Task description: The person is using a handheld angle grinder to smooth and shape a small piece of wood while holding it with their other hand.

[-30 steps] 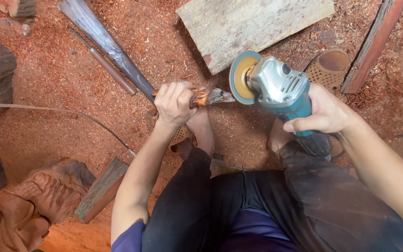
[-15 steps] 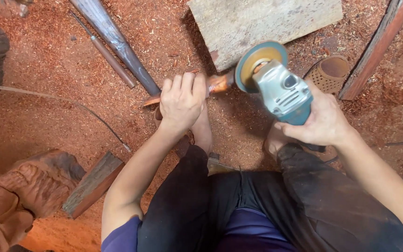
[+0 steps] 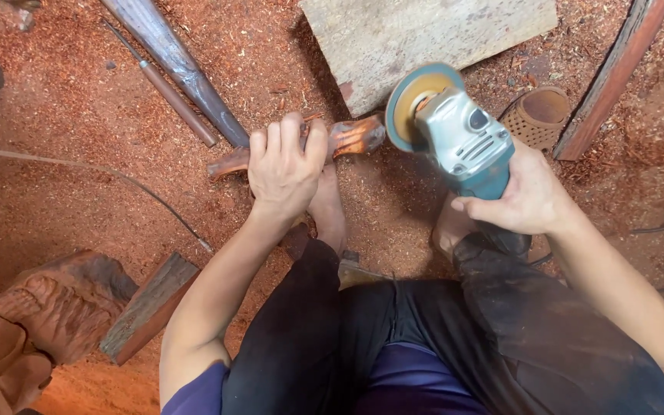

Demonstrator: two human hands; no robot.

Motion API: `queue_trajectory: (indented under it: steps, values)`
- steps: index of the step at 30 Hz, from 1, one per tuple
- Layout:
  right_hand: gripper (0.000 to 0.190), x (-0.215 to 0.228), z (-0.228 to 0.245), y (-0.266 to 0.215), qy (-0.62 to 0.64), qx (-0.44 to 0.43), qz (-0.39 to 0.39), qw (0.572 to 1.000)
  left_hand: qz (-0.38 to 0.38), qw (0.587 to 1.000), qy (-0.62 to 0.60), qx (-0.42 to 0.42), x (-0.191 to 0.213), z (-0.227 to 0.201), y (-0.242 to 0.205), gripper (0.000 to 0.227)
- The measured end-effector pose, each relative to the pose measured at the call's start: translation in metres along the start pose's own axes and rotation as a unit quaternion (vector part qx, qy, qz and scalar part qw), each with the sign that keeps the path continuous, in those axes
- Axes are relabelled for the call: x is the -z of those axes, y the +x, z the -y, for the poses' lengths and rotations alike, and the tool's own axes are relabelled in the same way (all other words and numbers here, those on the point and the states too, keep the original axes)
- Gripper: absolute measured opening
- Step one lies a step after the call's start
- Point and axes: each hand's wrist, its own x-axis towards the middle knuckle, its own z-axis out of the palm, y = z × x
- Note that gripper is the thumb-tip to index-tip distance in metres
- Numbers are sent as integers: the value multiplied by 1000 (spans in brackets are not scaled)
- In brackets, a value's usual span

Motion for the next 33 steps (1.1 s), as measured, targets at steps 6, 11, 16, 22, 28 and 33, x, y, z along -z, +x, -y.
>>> queue_trajectory:
  steps: [6,11,16,22,28,33]
  values:
    - [89,-3,4,1,-89,7,31,996,20,1000,18,11,-3,-7,1,30]
    - [80,-6,-2,-2,-48,40,-7,998,80,993,-72,42,-7,-4,-3,39]
    - [82,-6,3,-2,-58,47,-15,997,73,976,-200,53,-6,-18,-3,40]
    - [77,-5,-7,-17,-16,74,-48,996,148,828,-512,172,5,-14,2,34]
    - [58,4,6,-31,45,22,-102,994,164,697,-666,209,6,-7,5,42]
    - [66,7,-3,-39,13,22,-150,988,112,485,-836,229,-29,-4,-8,51]
